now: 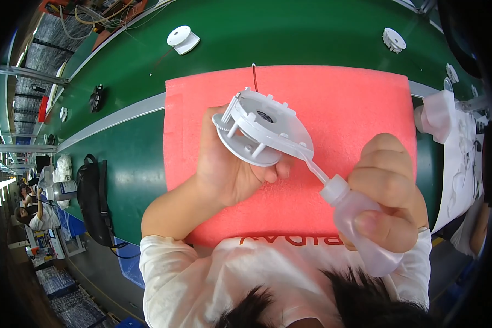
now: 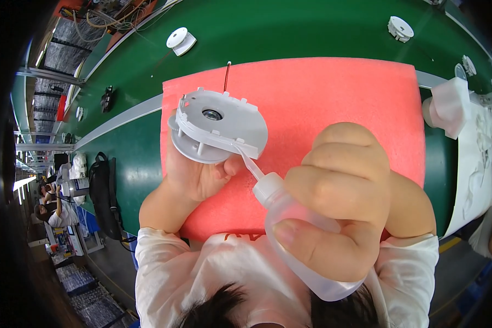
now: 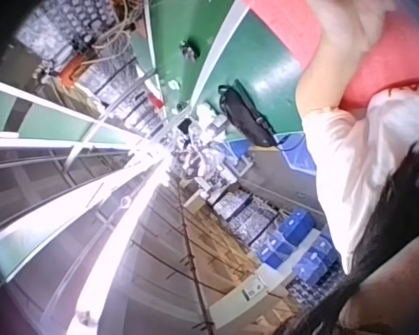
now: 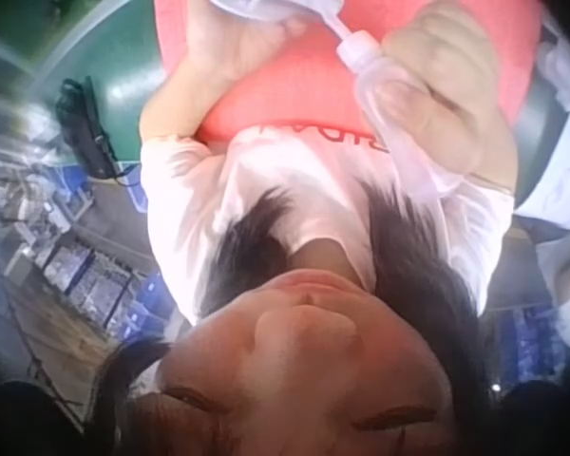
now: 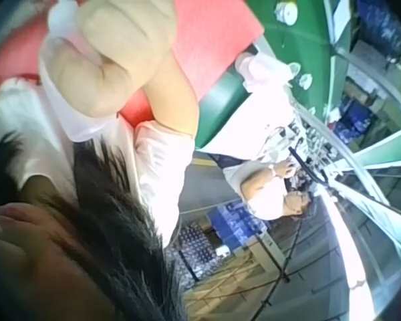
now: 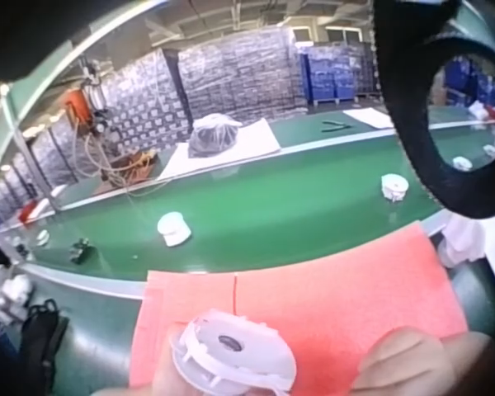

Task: Applying liquid from a squeeze bottle to plastic components and assembling them on a production line.

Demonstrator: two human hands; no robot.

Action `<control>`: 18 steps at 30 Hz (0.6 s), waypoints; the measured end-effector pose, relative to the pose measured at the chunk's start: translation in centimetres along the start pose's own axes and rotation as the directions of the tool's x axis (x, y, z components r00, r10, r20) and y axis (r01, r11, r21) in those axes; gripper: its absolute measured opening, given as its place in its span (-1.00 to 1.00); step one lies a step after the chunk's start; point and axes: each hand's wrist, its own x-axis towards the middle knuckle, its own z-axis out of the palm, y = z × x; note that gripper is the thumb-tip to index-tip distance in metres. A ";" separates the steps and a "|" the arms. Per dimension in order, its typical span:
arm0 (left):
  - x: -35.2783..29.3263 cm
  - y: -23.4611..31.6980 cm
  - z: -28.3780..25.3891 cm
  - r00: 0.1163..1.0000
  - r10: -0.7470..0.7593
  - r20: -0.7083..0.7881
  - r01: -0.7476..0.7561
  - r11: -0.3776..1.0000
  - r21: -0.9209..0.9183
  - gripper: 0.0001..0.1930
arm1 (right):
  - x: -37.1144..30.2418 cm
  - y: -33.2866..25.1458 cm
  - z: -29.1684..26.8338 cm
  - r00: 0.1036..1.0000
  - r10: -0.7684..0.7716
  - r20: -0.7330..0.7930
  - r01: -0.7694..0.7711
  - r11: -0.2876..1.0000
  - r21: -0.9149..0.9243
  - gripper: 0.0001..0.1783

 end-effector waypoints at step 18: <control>0.7 0.9 -0.8 0.775 0.504 0.380 -0.629 0.562 0.538 -0.52 | -0.4 1.5 -0.6 0.975 -0.199 -0.098 0.204 0.977 0.053 -0.54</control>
